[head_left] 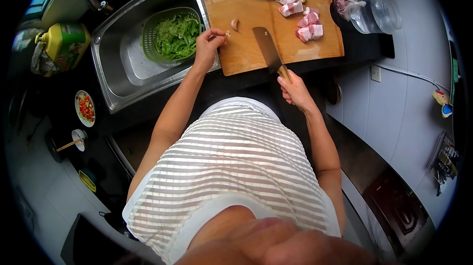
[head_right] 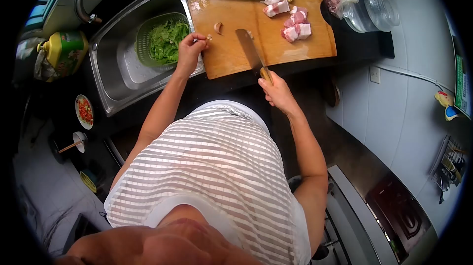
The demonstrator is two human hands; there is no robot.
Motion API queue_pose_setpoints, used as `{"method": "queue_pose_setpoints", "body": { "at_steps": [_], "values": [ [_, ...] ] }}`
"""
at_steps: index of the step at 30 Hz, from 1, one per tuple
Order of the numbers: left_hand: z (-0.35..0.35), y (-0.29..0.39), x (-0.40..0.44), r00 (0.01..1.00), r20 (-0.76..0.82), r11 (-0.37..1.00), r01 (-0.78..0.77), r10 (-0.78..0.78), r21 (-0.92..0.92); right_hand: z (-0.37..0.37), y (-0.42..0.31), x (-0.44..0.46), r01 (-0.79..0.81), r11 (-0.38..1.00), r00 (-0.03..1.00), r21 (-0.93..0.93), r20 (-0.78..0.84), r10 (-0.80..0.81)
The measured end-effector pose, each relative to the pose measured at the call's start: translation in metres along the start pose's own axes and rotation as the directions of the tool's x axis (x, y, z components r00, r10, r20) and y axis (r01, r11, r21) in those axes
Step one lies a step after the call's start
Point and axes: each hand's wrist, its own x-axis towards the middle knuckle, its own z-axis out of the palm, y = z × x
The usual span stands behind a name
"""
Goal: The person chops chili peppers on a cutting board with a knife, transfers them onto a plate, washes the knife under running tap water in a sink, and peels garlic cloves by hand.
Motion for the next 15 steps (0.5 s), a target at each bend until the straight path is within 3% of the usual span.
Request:
{"method": "queue_pose_setpoints", "body": {
  "at_steps": [1, 3, 4, 5, 7, 8, 9, 11, 12, 15],
  "values": [
    [0.001, 0.003, 0.008, 1.0, 0.002, 1.0, -0.005, 0.005, 0.002, -0.001, 0.0, 0.001, 0.01, 1.0, 0.999, 0.012, -0.054, -0.009],
    [0.005, 0.01, 0.026, 0.996, -0.048, 0.957, -0.059, 0.075, 0.284, -0.004, 0.005, 0.003, 0.027, 0.999, 0.997, 0.031, -0.068, -0.025],
    [0.008, 0.008, 0.036, 0.989, -0.089, 0.836, -0.051, 0.119, 0.547, -0.004, 0.006, 0.003, 0.026, 0.998, 0.997, 0.058, -0.077, -0.022],
    [0.012, 0.007, 0.044, 0.989, -0.086, 0.835, -0.055, 0.121, 0.547, -0.003, 0.006, 0.002, 0.026, 0.996, 0.996, 0.084, -0.086, -0.018],
    [0.023, 0.007, 0.051, 0.897, 0.196, 0.477, -0.384, 0.397, 0.791, 0.002, 0.007, 0.0, 0.047, 0.995, 0.994, 0.084, -0.102, -0.038],
    [0.027, 0.007, 0.053, 0.909, 0.232, 0.387, -0.364, 0.346, 0.847, 0.005, 0.009, 0.0, 0.065, 0.994, 0.992, 0.085, -0.117, -0.055],
    [0.029, 0.006, 0.05, 0.906, 0.242, 0.388, -0.374, 0.348, 0.842, 0.005, 0.014, 0.0, 0.074, 0.993, 0.992, 0.091, -0.113, -0.064],
    [0.032, 0.0, 0.034, 0.874, 0.44, 0.494, -0.482, 0.209, 0.723, 0.009, 0.024, 0.001, 0.125, 0.977, 0.985, 0.172, -0.138, -0.101],
    [0.032, -0.007, 0.022, 0.847, 0.513, 0.476, -0.512, 0.14, 0.715, 0.008, 0.03, 0.002, 0.157, 0.982, 0.985, 0.105, -0.095, -0.147],
    [0.034, -0.018, -0.009, 0.821, 0.534, 0.481, -0.558, 0.201, 0.676, 0.023, 0.031, -0.001, 0.174, 0.98, 0.982, 0.098, -0.096, -0.165]
  ]
}}
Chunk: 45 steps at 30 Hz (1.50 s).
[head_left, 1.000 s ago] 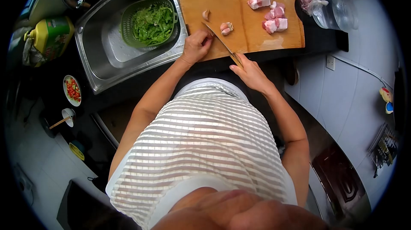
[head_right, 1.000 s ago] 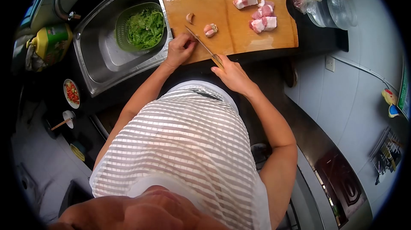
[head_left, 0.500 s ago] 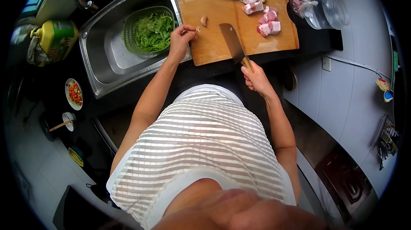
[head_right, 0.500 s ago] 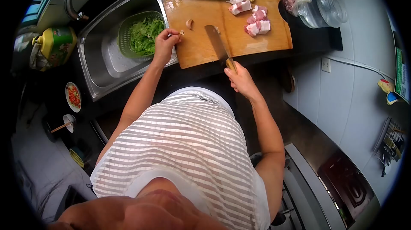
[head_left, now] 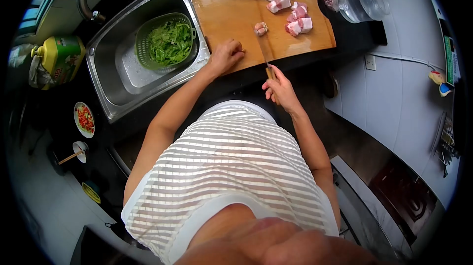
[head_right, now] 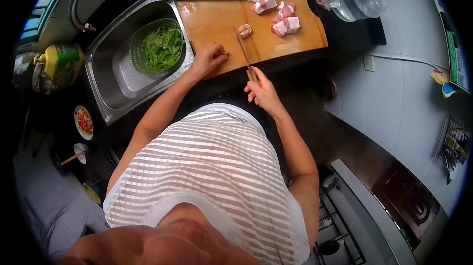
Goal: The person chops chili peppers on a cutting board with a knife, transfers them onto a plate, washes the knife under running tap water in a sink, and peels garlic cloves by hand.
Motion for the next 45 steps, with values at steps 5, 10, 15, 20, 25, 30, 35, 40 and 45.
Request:
{"method": "queue_pose_setpoints", "body": {
  "at_steps": [5, 10, 15, 20, 25, 30, 35, 40, 45],
  "values": [
    [-0.009, 0.003, -0.015, 0.925, -0.125, 0.843, 0.265, -0.36, -0.468, 0.027, 0.012, 0.008, 0.429, 0.688, 0.816, -0.585, -0.075, -0.573],
    [-0.025, -0.011, -0.041, 0.748, -0.135, 0.441, 0.226, -0.65, -0.869, 0.035, 0.033, 0.019, 0.406, 0.366, 0.703, -0.837, 0.029, -0.711],
    [-0.027, -0.008, -0.071, 0.696, -0.121, 0.34, 0.185, -0.708, -0.922, 0.027, 0.04, 0.03, 0.331, 0.162, 0.795, -0.93, 0.182, -0.579],
    [-0.025, 0.001, -0.094, 0.647, -0.166, 0.314, 0.121, -0.744, -0.942, 0.034, 0.004, 0.017, 0.586, 0.204, 0.481, -0.784, 0.134, -0.866],
    [-0.015, 0.012, -0.111, 0.632, -0.202, 0.346, 0.112, -0.748, -0.932, 0.02, 0.039, 0.041, 0.36, 0.083, 0.83, -0.929, 0.278, -0.483],
    [-0.007, 0.037, -0.121, 0.675, -0.212, 0.365, 0.092, -0.707, -0.926, 0.015, 0.044, 0.051, 0.402, 0.079, 0.799, -0.912, 0.308, -0.517],
    [-0.001, 0.056, -0.116, 0.726, -0.244, 0.441, 0.091, -0.643, -0.893, 0.005, 0.039, 0.035, 0.646, 0.398, 0.602, -0.651, 0.114, -0.79],
    [0.034, 0.061, -0.058, 0.823, -0.427, 0.871, 0.153, -0.373, -0.466, -0.001, 0.046, 0.003, 0.442, 0.894, 0.888, -0.079, -0.101, -0.448],
    [0.047, 0.021, -0.017, 0.917, -0.392, 0.976, 0.009, 0.079, 0.218, -0.012, 0.061, -0.004, 0.468, 0.712, 0.759, -0.523, -0.175, -0.627]
  ]
}}
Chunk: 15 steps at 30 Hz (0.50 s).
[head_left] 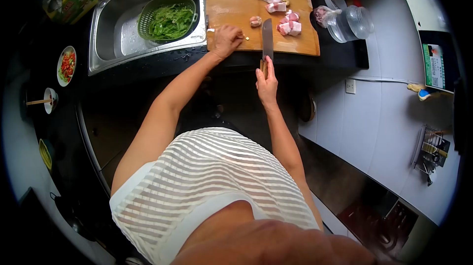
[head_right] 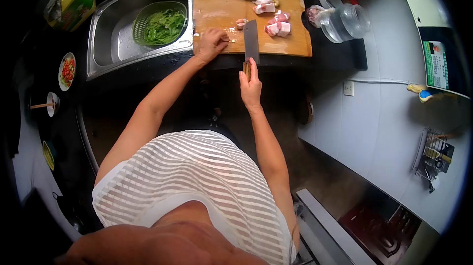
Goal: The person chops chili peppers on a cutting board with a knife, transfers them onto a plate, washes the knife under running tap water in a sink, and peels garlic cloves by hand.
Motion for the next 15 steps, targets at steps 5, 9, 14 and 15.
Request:
{"method": "queue_pose_setpoints", "body": {
  "at_steps": [5, 9, 14, 15],
  "values": [
    [-0.012, -0.013, -0.001, 0.999, -0.04, 1.0, 0.018, -0.018, -0.009, -0.004, -0.004, -0.004, 0.084, 0.992, 0.996, -0.09, 0.04, -0.08],
    [-0.028, -0.029, -0.008, 0.995, -0.062, 0.995, 0.073, -0.078, -0.07, 0.013, 0.002, 0.002, 0.249, 0.937, 0.968, -0.243, 0.066, -0.24],
    [-0.052, -0.027, -0.018, 0.908, -0.124, 0.885, 0.348, -0.4, -0.311, 0.026, 0.015, 0.018, 0.328, 0.754, 0.935, -0.569, 0.309, -0.173],
    [-0.056, -0.028, -0.021, 0.905, -0.127, 0.883, 0.352, -0.405, -0.312, 0.024, 0.013, 0.021, 0.332, 0.753, 0.933, -0.569, 0.316, -0.173]
  ]
}}
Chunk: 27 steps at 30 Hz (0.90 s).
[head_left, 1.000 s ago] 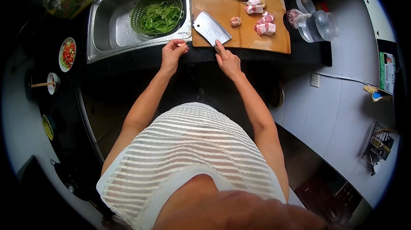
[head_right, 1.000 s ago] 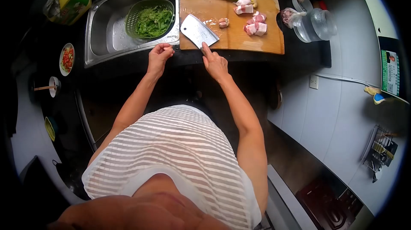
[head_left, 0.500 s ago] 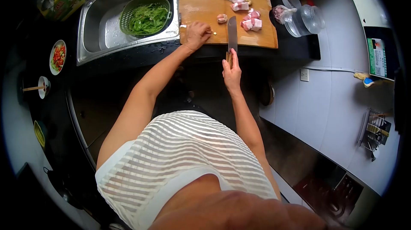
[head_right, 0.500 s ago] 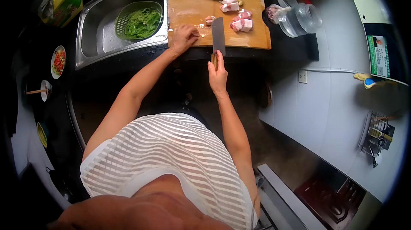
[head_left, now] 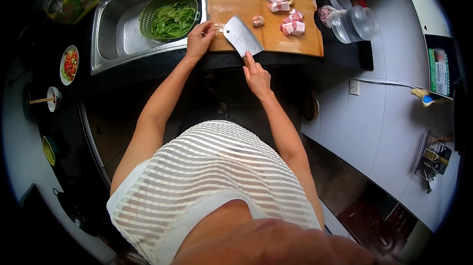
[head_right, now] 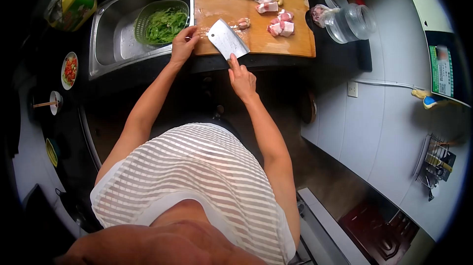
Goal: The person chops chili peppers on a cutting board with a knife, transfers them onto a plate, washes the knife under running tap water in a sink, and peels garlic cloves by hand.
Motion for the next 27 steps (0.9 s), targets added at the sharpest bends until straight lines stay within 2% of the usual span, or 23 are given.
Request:
{"method": "queue_pose_setpoints", "body": {
  "at_steps": [2, 4, 7, 8, 9, 10, 11, 16, 18, 19, 20, 21, 22, 23, 24, 26, 27],
  "values": [
    [-0.008, -0.002, -0.008, 0.996, -0.035, 0.99, 0.082, -0.086, -0.115, -0.008, 0.002, 0.004, 0.0, 0.999, 1.0, -0.04, 0.011, 0.001],
    [-0.013, -0.006, -0.013, 0.99, -0.046, 0.974, 0.119, -0.13, -0.192, -0.026, -0.007, 0.008, 0.039, 0.997, 0.984, 0.067, -0.174, -0.027],
    [-0.02, -0.008, -0.028, 0.985, -0.044, 0.958, 0.153, -0.168, -0.244, -0.041, -0.021, 0.015, 0.188, 0.961, 0.868, 0.203, -0.493, -0.066],
    [-0.021, -0.006, -0.034, 0.984, -0.045, 0.957, 0.155, -0.171, -0.244, -0.033, -0.015, 0.01, 0.188, 0.961, 0.869, 0.204, -0.49, -0.066],
    [-0.021, -0.007, -0.038, 0.975, -0.025, 0.943, 0.209, -0.223, -0.259, -0.018, -0.003, 0.002, 0.112, 0.991, 0.957, 0.07, -0.278, -0.088],
    [-0.02, -0.009, -0.04, 0.962, -0.008, 0.926, 0.259, -0.272, -0.275, -0.003, 0.008, -0.004, 0.068, 0.994, 0.996, -0.082, -0.052, -0.073],
    [-0.017, -0.019, -0.043, 0.969, -0.014, 0.928, 0.231, -0.246, -0.294, 0.009, 0.017, -0.009, 0.011, 0.996, 0.994, -0.087, 0.108, -0.001],
    [-0.015, 0.002, -0.05, 0.959, 0.065, 0.899, 0.28, -0.274, -0.336, -0.005, 0.013, -0.003, 0.036, 0.994, 0.996, -0.104, 0.088, -0.027],
    [-0.013, 0.005, -0.048, 0.943, 0.117, 0.85, 0.333, -0.313, -0.409, -0.008, 0.012, -0.002, 0.032, 0.999, 0.999, 0.035, 0.035, -0.033],
    [-0.012, 0.004, -0.045, 0.945, 0.125, 0.847, 0.327, -0.303, -0.419, -0.017, 0.004, -0.004, 0.038, 0.999, 0.999, 0.035, 0.033, -0.039],
    [-0.01, 0.002, -0.04, 0.946, 0.12, 0.848, 0.324, -0.302, -0.419, -0.026, -0.005, -0.005, 0.02, 0.986, 0.994, 0.167, -0.113, -0.001],
    [-0.007, 0.007, -0.034, 0.961, 0.129, 0.902, 0.275, -0.245, -0.334, -0.032, -0.01, -0.006, 0.017, 0.954, 0.967, 0.299, -0.247, 0.06],
    [-0.003, 0.013, -0.027, 0.971, 0.146, 0.944, 0.22, -0.188, -0.246, -0.035, -0.007, -0.006, 0.005, 0.941, 0.951, 0.337, -0.292, 0.1],
    [0.002, 0.019, -0.019, 0.983, 0.124, 0.976, 0.156, -0.138, -0.15, -0.035, -0.003, -0.006, -0.012, 0.922, 0.939, 0.387, -0.312, 0.143],
    [0.01, 0.017, -0.011, 0.982, 0.13, 0.977, 0.152, -0.133, -0.15, -0.035, 0.001, -0.007, -0.028, 0.9, 0.923, 0.435, -0.334, 0.191],
    [0.029, 0.006, 0.01, 0.986, 0.104, 0.985, -0.14, 0.13, 0.105, -0.034, 0.007, -0.01, -0.091, 0.869, 0.918, 0.486, -0.297, 0.263],
    [0.03, 0.006, 0.019, 0.971, 0.209, 0.969, -0.157, 0.116, 0.192, -0.033, 0.009, -0.013, -0.097, 0.871, 0.909, 0.481, -0.313, 0.274]
  ]
}}
